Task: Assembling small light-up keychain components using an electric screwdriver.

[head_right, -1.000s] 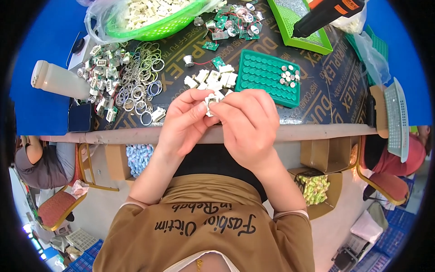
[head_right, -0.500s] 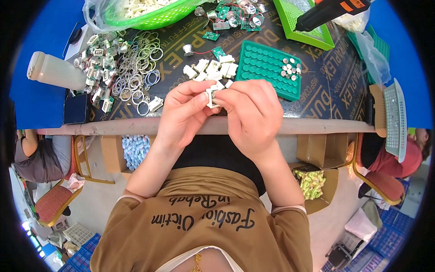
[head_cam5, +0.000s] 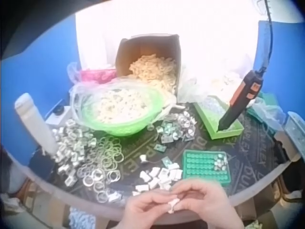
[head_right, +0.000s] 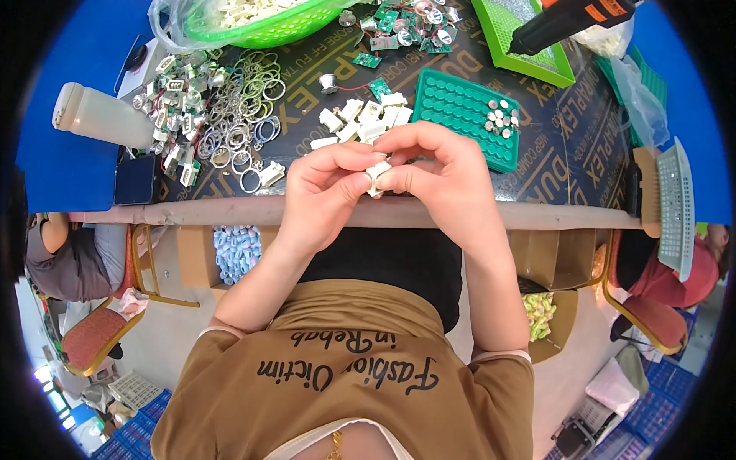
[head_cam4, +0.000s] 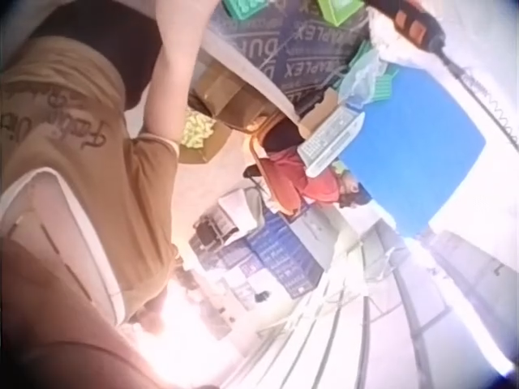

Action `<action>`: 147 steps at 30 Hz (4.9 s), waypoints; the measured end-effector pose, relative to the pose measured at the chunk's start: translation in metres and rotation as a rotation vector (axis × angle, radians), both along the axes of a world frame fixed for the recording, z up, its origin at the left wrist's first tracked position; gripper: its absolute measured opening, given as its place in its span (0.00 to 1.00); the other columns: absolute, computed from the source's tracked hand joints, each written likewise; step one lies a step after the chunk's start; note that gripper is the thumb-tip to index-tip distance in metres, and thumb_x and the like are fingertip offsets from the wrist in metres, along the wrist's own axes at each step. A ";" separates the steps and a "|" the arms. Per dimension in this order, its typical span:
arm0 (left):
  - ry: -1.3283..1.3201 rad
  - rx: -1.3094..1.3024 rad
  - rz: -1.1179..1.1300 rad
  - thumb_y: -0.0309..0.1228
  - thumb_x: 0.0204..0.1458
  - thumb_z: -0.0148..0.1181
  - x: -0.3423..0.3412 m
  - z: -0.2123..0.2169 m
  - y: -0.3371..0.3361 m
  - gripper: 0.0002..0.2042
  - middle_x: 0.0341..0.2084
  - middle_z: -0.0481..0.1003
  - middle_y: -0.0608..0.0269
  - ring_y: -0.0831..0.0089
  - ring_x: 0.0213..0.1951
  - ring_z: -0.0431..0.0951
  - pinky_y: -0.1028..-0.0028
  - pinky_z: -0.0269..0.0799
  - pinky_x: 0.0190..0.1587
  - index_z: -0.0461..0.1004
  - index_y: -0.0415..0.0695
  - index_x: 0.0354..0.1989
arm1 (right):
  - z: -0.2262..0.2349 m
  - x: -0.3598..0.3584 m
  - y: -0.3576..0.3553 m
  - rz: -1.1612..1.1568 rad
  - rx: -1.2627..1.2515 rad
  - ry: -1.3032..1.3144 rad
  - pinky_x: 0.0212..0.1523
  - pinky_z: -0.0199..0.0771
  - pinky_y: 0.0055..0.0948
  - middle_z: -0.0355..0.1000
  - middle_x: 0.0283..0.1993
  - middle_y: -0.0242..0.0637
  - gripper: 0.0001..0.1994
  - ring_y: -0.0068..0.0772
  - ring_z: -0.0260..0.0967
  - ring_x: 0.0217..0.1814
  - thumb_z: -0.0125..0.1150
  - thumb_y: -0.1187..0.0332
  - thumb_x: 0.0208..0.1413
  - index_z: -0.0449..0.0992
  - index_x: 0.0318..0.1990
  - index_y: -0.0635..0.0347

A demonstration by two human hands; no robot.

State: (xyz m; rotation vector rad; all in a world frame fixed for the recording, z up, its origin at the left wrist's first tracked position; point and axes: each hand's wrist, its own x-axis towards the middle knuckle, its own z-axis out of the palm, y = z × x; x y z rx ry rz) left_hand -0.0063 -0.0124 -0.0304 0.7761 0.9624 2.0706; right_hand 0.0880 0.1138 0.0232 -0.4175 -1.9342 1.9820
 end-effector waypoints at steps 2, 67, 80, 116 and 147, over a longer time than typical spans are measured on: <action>0.012 -0.002 -0.008 0.16 0.50 0.54 -0.001 -0.002 -0.001 0.08 0.37 0.74 0.60 0.76 0.38 0.73 0.76 0.71 0.42 0.74 0.35 0.38 | -0.004 0.001 -0.001 0.065 -0.035 0.017 0.33 0.73 0.20 0.69 0.36 0.34 0.08 0.23 0.68 0.34 0.59 0.83 0.44 0.73 0.35 0.68; -0.227 -0.107 -0.184 0.19 0.53 0.49 -0.007 0.033 -0.013 0.16 0.40 0.73 0.49 0.64 0.34 0.78 0.77 0.77 0.26 0.60 0.38 0.51 | -0.020 0.050 0.068 -0.583 0.909 -0.191 0.30 0.67 0.26 0.68 0.28 0.37 0.07 0.31 0.66 0.27 0.58 0.78 0.47 0.75 0.36 0.61; -0.266 -0.067 -0.155 0.24 0.52 0.55 -0.007 0.007 -0.003 0.12 0.43 0.72 0.50 0.61 0.45 0.75 0.67 0.69 0.52 0.71 0.33 0.44 | -0.025 0.044 0.069 -0.599 1.099 -0.212 0.33 0.66 0.33 0.68 0.29 0.40 0.04 0.42 0.67 0.33 0.57 0.78 0.46 0.70 0.30 0.62; -0.277 0.118 -0.181 0.26 0.56 0.49 -0.015 0.005 -0.016 0.15 0.37 0.72 0.52 0.71 0.40 0.73 0.76 0.69 0.45 0.63 0.36 0.52 | 0.119 0.010 -0.072 0.357 1.363 -0.201 0.27 0.60 0.29 0.59 0.20 0.31 0.05 0.28 0.59 0.24 0.52 0.66 0.36 0.70 0.19 0.56; -0.253 0.093 -0.160 0.22 0.53 0.53 -0.010 0.004 -0.011 0.10 0.38 0.72 0.60 0.77 0.36 0.73 0.77 0.71 0.38 0.68 0.35 0.44 | -0.013 -0.001 -0.026 -0.362 1.209 0.435 0.24 0.61 0.28 0.67 0.27 0.31 0.11 0.32 0.65 0.26 0.59 0.76 0.31 0.75 0.29 0.59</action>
